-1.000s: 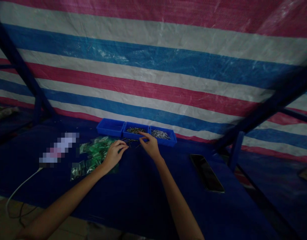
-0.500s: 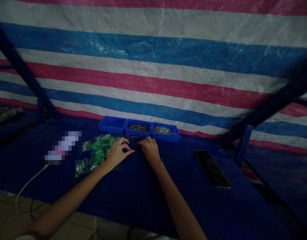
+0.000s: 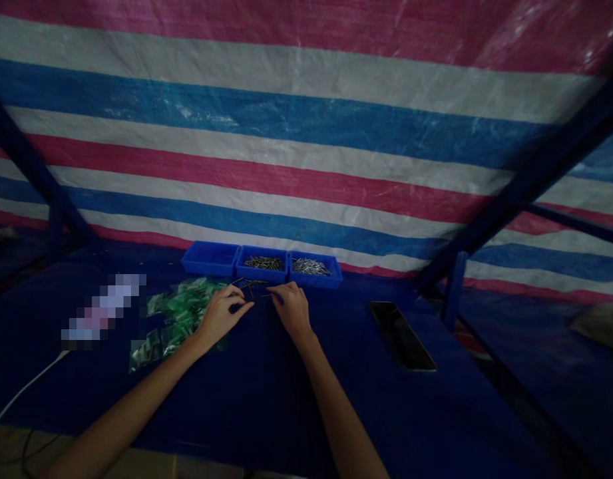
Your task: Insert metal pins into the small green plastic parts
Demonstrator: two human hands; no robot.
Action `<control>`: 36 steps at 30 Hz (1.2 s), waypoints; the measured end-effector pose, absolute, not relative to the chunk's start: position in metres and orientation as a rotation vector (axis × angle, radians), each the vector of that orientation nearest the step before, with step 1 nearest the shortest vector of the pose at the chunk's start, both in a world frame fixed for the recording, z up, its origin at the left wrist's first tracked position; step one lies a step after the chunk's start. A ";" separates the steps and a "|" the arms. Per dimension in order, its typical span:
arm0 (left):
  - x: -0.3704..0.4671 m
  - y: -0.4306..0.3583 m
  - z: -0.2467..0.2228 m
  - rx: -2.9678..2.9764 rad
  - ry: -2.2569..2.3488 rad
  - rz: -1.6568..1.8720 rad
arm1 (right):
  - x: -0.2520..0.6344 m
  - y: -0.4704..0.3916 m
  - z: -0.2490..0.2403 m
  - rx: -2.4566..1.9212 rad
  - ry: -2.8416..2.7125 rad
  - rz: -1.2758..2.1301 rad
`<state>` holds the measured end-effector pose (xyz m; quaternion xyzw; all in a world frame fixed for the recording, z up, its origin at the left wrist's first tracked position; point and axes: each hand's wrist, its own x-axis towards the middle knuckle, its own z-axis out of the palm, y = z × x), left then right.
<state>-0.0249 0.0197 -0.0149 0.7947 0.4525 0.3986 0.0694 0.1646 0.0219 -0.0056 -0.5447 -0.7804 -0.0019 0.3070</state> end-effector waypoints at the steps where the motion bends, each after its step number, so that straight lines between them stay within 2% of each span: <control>1: -0.024 0.020 -0.015 2.389 1.357 1.203 | 0.166 0.021 -0.006 -1.438 -2.055 0.008; 13: -0.021 0.017 -0.013 2.379 1.334 1.235 | 0.160 0.017 -0.012 -1.464 -2.143 0.039; 22: -0.020 0.015 -0.017 2.418 1.340 1.134 | 0.154 0.014 -0.013 -1.540 -2.092 0.057; 29: -0.018 0.012 -0.014 2.413 1.303 1.170 | 0.149 0.010 -0.001 -1.418 -1.829 0.232; 36: -0.016 0.011 -0.010 2.250 1.197 1.196 | 0.136 0.004 0.003 -1.165 -1.629 0.672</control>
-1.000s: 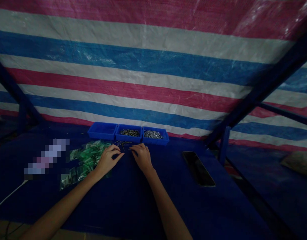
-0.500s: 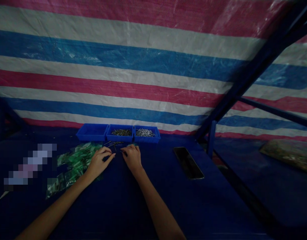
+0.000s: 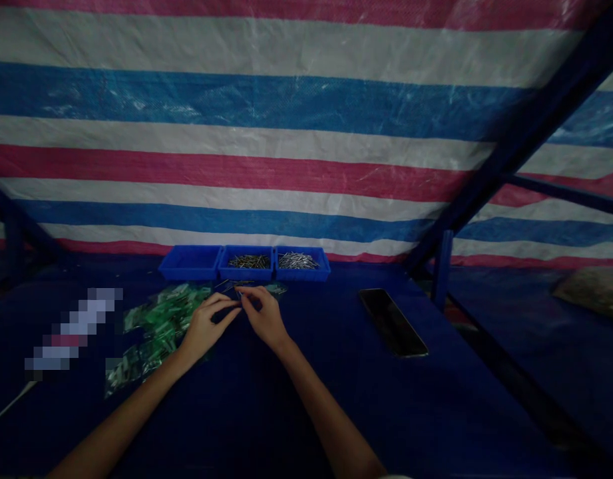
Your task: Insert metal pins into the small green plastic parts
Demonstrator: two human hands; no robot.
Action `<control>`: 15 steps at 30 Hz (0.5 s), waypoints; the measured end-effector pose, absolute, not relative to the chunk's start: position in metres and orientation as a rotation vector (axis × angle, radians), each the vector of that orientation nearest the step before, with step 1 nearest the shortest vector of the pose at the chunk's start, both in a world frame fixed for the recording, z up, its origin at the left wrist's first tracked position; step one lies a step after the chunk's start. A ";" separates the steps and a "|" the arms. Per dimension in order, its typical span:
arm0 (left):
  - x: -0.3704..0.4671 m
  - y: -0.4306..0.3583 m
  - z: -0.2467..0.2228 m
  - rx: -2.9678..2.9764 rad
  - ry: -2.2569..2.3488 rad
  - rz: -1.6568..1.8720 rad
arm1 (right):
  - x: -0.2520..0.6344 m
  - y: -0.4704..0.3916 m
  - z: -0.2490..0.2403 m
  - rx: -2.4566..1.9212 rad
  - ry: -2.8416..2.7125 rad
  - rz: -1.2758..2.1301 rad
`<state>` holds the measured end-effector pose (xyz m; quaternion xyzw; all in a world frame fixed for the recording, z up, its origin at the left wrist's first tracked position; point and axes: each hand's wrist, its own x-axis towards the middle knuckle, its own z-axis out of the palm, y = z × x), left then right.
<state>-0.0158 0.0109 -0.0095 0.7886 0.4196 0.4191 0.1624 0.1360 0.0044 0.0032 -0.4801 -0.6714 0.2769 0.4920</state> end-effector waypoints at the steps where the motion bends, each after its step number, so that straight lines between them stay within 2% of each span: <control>1: -0.016 0.012 -0.010 2.218 1.198 1.200 | 0.135 0.004 0.003 -1.154 -1.617 0.720; 9: -0.022 0.016 -0.005 2.339 1.214 1.199 | 0.133 0.007 0.003 -1.192 -1.493 0.882; 15: -0.022 0.013 0.010 2.090 1.223 1.420 | 0.132 0.007 0.004 -1.162 -1.459 0.902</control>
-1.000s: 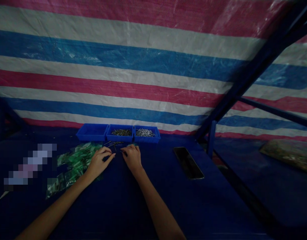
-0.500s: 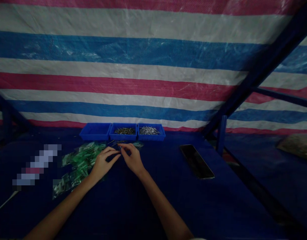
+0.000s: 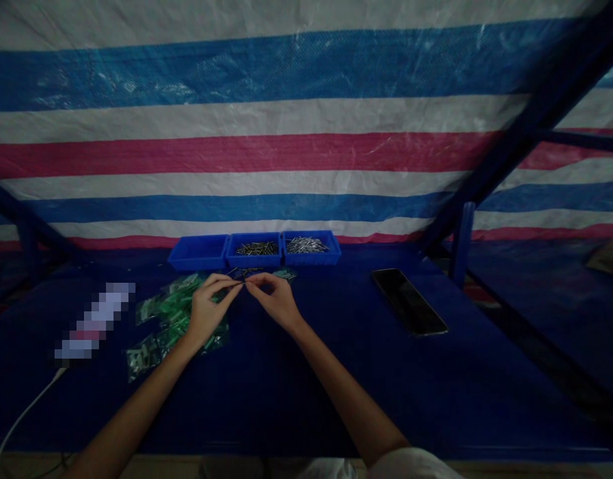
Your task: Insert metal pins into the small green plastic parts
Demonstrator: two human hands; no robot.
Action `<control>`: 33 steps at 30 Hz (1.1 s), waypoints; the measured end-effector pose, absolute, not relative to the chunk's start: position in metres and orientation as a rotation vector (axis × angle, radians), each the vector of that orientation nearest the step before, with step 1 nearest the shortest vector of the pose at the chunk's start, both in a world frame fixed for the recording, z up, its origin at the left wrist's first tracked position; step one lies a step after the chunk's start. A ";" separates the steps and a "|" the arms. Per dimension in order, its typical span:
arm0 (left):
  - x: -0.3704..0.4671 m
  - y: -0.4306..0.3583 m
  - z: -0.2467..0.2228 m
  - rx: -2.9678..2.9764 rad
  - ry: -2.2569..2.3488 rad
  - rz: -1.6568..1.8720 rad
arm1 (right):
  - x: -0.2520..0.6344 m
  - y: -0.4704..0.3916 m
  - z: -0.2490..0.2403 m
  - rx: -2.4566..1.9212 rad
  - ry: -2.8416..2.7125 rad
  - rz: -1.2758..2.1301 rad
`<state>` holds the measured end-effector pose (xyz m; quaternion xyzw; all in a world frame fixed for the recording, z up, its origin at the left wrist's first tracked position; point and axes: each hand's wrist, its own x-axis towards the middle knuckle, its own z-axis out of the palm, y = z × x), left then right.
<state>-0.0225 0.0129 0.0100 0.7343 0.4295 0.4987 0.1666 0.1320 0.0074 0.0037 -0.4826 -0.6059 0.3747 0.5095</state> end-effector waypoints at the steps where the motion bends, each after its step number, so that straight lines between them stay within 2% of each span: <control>1: -0.023 0.013 0.011 2.045 1.223 1.448 | 0.132 0.007 0.004 -1.173 -1.486 0.874; 14: -0.021 0.015 0.000 1.925 1.218 1.474 | 0.133 0.001 0.004 -1.169 -1.764 0.826; 19: -0.021 0.015 -0.001 2.013 1.216 1.459 | 0.136 0.005 0.007 -1.150 -1.583 0.921; 26: -0.022 0.013 -0.007 2.514 1.246 1.070 | 0.138 0.011 0.001 -1.081 -1.403 1.075; 33: -0.025 0.015 -0.002 2.430 1.322 1.185 | 0.147 0.015 0.005 -1.138 -1.251 1.035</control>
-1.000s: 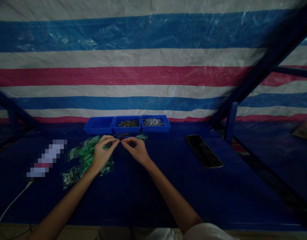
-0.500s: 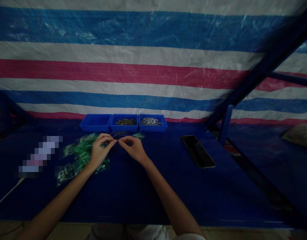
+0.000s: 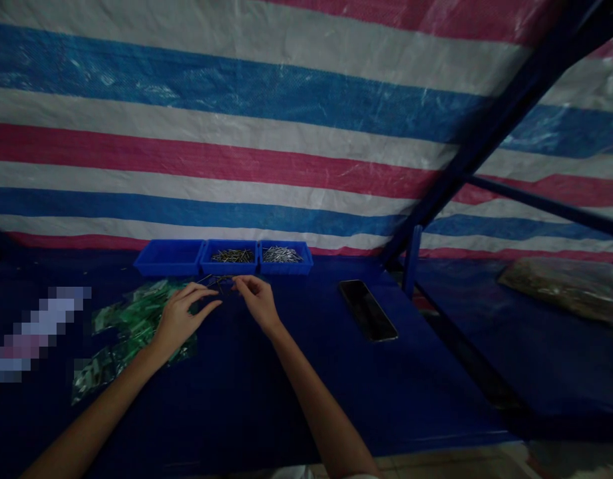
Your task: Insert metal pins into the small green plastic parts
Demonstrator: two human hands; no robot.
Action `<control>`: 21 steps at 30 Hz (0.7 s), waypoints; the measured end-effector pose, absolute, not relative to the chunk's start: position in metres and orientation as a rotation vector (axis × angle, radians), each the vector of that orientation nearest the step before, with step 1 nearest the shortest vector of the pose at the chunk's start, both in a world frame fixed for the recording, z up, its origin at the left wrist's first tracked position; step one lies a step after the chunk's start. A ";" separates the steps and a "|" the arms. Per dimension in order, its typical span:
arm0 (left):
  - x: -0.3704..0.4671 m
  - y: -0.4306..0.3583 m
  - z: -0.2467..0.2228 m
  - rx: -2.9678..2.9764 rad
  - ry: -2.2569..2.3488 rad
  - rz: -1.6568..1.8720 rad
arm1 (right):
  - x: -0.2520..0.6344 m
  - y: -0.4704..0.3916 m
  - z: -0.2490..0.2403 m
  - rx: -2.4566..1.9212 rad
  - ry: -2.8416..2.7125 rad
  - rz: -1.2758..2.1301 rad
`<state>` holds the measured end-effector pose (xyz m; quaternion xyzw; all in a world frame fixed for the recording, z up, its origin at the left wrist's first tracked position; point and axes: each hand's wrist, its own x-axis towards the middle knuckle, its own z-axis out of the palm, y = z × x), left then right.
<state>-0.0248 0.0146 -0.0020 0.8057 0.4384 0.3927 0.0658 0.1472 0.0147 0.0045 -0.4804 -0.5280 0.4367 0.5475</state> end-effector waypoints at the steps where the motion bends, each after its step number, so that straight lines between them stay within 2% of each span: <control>1: -0.024 0.015 -0.002 2.385 1.309 1.202 | 0.145 0.013 0.005 -1.135 -1.262 1.053; 8: -0.020 0.014 -0.003 2.161 1.108 1.326 | 0.133 0.003 0.009 -1.056 -1.326 1.174; 21: -0.017 0.007 0.012 1.835 1.179 1.538 | 0.128 -0.001 0.005 -1.028 -1.383 1.162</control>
